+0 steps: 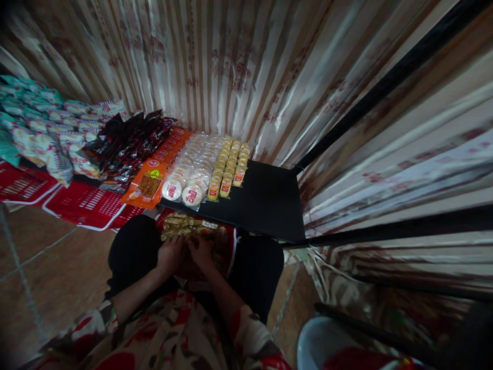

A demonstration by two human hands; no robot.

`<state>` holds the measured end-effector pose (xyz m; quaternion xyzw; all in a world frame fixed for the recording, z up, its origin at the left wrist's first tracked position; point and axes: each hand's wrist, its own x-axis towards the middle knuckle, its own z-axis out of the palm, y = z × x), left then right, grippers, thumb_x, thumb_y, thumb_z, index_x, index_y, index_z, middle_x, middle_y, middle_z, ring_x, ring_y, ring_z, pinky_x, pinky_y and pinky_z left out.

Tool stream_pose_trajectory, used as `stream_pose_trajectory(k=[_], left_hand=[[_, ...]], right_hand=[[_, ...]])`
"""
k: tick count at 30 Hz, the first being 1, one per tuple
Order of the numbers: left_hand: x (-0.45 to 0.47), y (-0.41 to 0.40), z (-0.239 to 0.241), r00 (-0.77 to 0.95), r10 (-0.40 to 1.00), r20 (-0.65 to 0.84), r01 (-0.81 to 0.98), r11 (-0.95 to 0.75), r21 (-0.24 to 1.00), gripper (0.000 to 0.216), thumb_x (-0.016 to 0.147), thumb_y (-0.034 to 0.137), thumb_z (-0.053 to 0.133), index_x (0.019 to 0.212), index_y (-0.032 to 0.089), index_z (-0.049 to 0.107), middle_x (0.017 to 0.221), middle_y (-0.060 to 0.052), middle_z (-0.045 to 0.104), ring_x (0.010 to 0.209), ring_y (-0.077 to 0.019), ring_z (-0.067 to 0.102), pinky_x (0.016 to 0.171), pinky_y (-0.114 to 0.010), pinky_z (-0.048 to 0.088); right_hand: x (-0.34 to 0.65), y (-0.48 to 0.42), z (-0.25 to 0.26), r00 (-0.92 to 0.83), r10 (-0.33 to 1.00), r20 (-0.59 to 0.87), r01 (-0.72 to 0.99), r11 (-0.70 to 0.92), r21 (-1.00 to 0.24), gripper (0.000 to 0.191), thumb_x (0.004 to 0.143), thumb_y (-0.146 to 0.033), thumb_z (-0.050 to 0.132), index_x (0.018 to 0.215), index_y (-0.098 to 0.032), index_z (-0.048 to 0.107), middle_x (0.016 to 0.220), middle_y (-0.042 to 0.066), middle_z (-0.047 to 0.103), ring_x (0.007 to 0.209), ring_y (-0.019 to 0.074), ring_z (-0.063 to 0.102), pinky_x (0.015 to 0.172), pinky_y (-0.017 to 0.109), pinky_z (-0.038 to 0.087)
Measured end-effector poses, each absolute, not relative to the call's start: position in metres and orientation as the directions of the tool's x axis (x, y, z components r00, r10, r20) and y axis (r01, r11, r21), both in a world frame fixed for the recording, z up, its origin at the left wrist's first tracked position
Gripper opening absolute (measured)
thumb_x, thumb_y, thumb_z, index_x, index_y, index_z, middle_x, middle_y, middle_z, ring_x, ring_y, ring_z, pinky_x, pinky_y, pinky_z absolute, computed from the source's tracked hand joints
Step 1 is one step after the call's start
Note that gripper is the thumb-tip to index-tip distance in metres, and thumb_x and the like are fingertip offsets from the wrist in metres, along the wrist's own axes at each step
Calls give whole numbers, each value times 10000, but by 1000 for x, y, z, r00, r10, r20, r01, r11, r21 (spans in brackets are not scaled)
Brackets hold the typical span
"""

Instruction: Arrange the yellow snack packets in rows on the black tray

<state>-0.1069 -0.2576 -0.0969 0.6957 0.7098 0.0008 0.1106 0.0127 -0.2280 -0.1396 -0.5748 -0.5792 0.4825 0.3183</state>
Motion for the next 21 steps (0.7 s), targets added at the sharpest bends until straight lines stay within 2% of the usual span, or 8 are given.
stream_pose_trajectory(k=[3, 7, 11, 16, 21], left_hand=[[-100, -262, -91, 16, 996, -90, 980, 2, 200, 273, 864, 242, 414, 1090, 167, 545, 1002, -88, 581, 888, -225, 546, 747, -314, 449], [-88, -264, -88, 48, 999, 14, 964, -51, 261, 327, 869, 268, 418, 1157, 146, 510, 1039, -106, 565, 921, -229, 547, 788, -335, 458], [-75, -261, -82, 91, 992, 84, 916, -116, 384, 358, 855, 243, 442, 1196, 145, 485, 1092, -119, 546, 981, -233, 540, 833, -353, 469], [-58, -252, -65, 173, 966, 194, 736, -258, 626, 381, 835, 180, 444, 1215, 162, 456, 1149, -114, 513, 1065, -207, 513, 910, -351, 466], [-35, -229, -44, 146, 963, 227, 651, -267, 711, 360, 846, 150, 391, 1200, 184, 446, 1160, -103, 508, 1082, -194, 504, 941, -389, 455]], right_hand=[[15, -230, -134, -12, 972, -236, 285, -223, -932, 227, 737, -363, 592, 880, -186, 600, 873, 52, 678, 816, 188, 637, 787, 341, 494], [21, -233, -119, 149, 964, -222, 198, -249, -948, 264, 678, -387, 641, 839, -192, 564, 813, 35, 656, 745, 178, 631, 719, 316, 514], [37, -233, -101, 199, 966, -164, 210, -206, -956, 239, 682, -371, 639, 825, -198, 556, 803, 24, 642, 740, 173, 628, 725, 314, 514], [63, -228, -82, 223, 972, -77, 164, -115, -980, 217, 703, -325, 617, 865, -203, 541, 840, 32, 645, 769, 171, 632, 719, 314, 527], [85, -204, -68, 262, 964, -46, 14, -52, -999, 381, 710, -299, 609, 1060, -196, 501, 984, 75, 648, 830, 170, 643, 740, 317, 540]])
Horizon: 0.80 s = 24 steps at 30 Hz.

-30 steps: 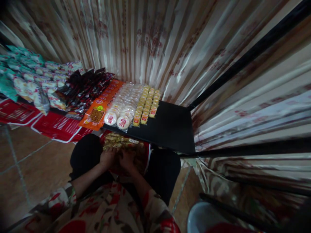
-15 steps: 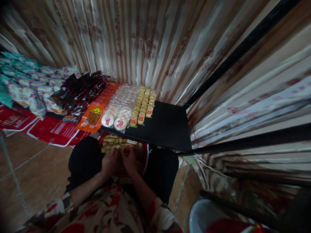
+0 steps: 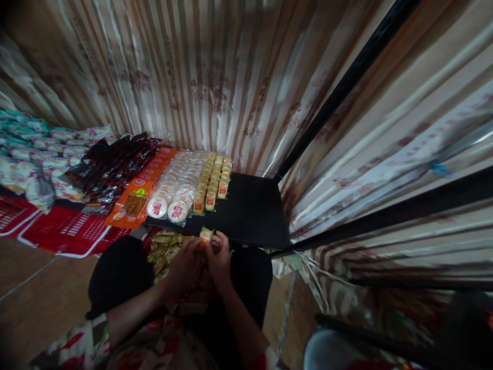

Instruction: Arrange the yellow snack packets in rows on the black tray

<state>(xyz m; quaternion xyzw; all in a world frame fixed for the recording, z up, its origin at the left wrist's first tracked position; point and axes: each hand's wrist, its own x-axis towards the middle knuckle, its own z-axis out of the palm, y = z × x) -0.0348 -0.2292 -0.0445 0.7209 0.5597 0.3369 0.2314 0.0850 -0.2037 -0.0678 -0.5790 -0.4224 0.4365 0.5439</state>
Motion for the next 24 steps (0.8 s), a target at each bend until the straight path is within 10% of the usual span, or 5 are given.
stream_pose_trajectory(k=[24], left_hand=[[46, -106, -42, 66, 978, 200, 594, -200, 779, 623, 724, 44, 383, 1341, 128, 364, 1399, -118, 398, 1320, -214, 324, 1112, -416, 281]], right_hand=[[129, -45, -62, 264, 936, 233, 324, 141, -935, 474, 774, -248, 496, 1242, -176, 466, 1039, 80, 621, 895, 167, 600, 835, 362, 495]])
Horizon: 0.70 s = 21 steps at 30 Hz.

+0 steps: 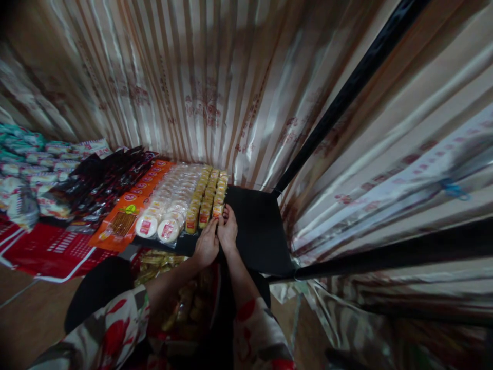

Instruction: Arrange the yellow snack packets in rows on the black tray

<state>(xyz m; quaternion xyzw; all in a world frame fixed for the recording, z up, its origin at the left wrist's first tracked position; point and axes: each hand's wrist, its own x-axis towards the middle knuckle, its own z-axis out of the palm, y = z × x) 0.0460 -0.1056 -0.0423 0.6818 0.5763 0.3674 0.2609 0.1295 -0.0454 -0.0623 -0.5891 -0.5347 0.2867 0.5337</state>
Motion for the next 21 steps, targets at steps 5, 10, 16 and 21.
stream_pose_trajectory(k=[5, 10, 16, 21], left_hand=[[45, -99, -46, 54, 984, 172, 515, -174, 839, 622, 725, 54, 391, 1343, 122, 369, 1408, -115, 386, 1335, -216, 292, 1124, -418, 256], [43, -101, -54, 79, 981, 176, 400, -192, 896, 627, 735, 54, 408, 1355, 120, 346, 1425, -112, 358, 1333, -216, 297, 1127, -413, 257], [43, -95, -61, 78, 979, 190, 354, -205, 912, 587, 734, 36, 410, 1309, 154, 421, 1379, -79, 430, 1331, -237, 297, 1124, -476, 262], [42, -93, -66, 84, 978, 192, 344, -209, 915, 580, 734, 70, 424, 1312, 108, 407, 1403, -120, 389, 1335, -242, 287, 1129, -453, 250]], right_hand=[[126, -45, -63, 253, 929, 269, 381, 160, -911, 417, 771, -253, 497, 1182, -185, 526, 1125, 98, 582, 969, 178, 580, 812, 332, 508], [122, -50, -67, 273, 934, 231, 336, 133, -932, 420, 773, -255, 499, 1186, -181, 525, 1114, 106, 590, 889, 169, 612, 778, 324, 528], [119, -46, -74, 245, 945, 218, 326, 132, -936, 398, 768, -233, 487, 1160, -182, 532, 1053, 83, 623, 928, 172, 607, 824, 344, 518], [119, -49, -73, 226, 949, 218, 361, 126, -924, 437, 766, -239, 488, 1196, -166, 513, 1111, 106, 583, 934, 173, 604, 833, 346, 512]])
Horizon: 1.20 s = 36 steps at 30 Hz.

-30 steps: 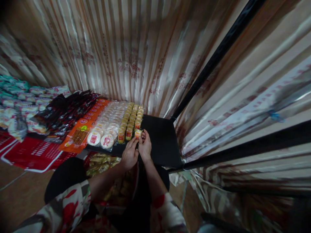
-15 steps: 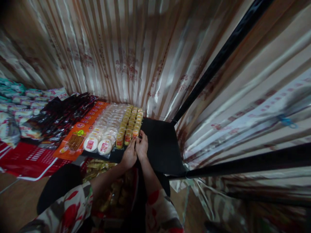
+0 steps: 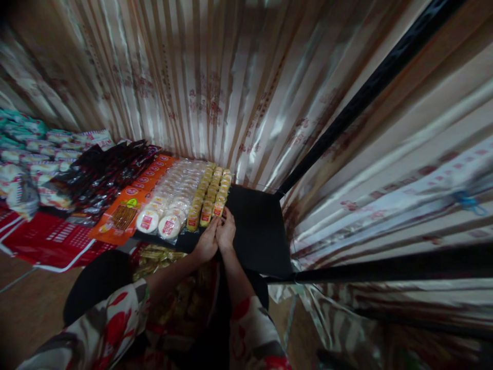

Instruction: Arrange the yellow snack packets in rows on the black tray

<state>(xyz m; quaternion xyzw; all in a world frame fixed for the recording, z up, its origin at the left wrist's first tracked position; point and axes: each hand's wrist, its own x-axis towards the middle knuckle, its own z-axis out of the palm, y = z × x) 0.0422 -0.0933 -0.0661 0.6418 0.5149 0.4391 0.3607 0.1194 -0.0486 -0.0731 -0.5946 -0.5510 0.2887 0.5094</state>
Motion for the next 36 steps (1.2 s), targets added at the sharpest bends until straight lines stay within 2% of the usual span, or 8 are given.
stream_pose_trajectory(k=[6, 13, 20, 22, 25, 30, 33, 36], left_hand=[[35, -105, -62, 119, 970, 211, 402, -241, 883, 638, 709, 46, 391, 1343, 101, 350, 1417, -129, 366, 1336, -214, 290, 1122, -414, 259], [13, -150, -56, 104, 940, 326, 433, -338, 835, 638, 663, 35, 367, 1294, 118, 402, 1273, -120, 505, 1206, -190, 447, 1042, -365, 375], [-31, -206, -74, 192, 930, 313, 442, -366, 819, 466, 757, 85, 372, 1211, 130, 463, 1184, -122, 559, 1119, -195, 503, 970, -381, 419], [-46, -217, -84, 195, 943, 268, 473, -330, 817, 452, 751, 81, 399, 1190, 154, 475, 1175, -105, 564, 1107, -189, 509, 965, -381, 420], [-65, -225, -98, 84, 989, 124, 584, -150, 798, 383, 786, 87, 391, 1148, 161, 495, 1118, -94, 585, 1062, -182, 536, 936, -368, 438], [-87, -213, -115, -152, 983, -105, 793, 184, 581, 438, 808, 88, 393, 1244, 118, 425, 1285, -155, 480, 1197, -214, 465, 969, -344, 406], [-93, -198, -125, -104, 976, -189, 857, 185, 482, 522, 801, 91, 416, 1320, 100, 359, 1360, -181, 413, 1231, -235, 442, 973, -329, 402], [-94, -186, -136, -29, 972, -233, 905, 124, 406, 515, 803, 55, 395, 1316, 104, 389, 1333, -185, 453, 1176, -231, 499, 947, -319, 421]], right_hand=[[119, -56, -67, 246, 928, 281, 423, 158, -892, 491, 745, -258, 516, 1221, -137, 504, 1216, 147, 505, 1042, 206, 552, 893, 366, 478], [105, -96, -60, 236, 927, 291, 469, 153, -870, 393, 788, -264, 482, 1161, -156, 541, 1128, 129, 549, 975, 201, 568, 826, 354, 495], [73, -162, -67, 111, 938, 328, 517, 228, -825, 332, 841, -181, 361, 1092, -178, 579, 1017, 84, 620, 953, 171, 574, 879, 351, 456], [66, -176, -74, 33, 938, 345, 530, 276, -802, 336, 848, -168, 337, 1059, -187, 598, 1027, 79, 626, 976, 171, 566, 903, 360, 443], [57, -194, -88, -66, 933, 353, 558, 328, -762, 317, 843, -171, 360, 1017, -200, 623, 1062, 78, 624, 1033, 184, 544, 947, 385, 414], [40, -208, -123, -201, 965, 167, 548, 252, -798, 348, 794, -126, 390, 1050, -177, 620, 1079, 94, 635, 1045, 193, 558, 968, 378, 404], [29, -207, -143, -180, 983, -36, 564, 73, -822, 383, 769, -109, 399, 1090, -148, 605, 1129, 117, 625, 1071, 207, 562, 971, 373, 401], [25, -206, -155, -203, 954, -222, 587, -63, -807, 349, 763, -123, 430, 1044, -167, 631, 1084, 108, 653, 1038, 217, 586, 941, 354, 418]])
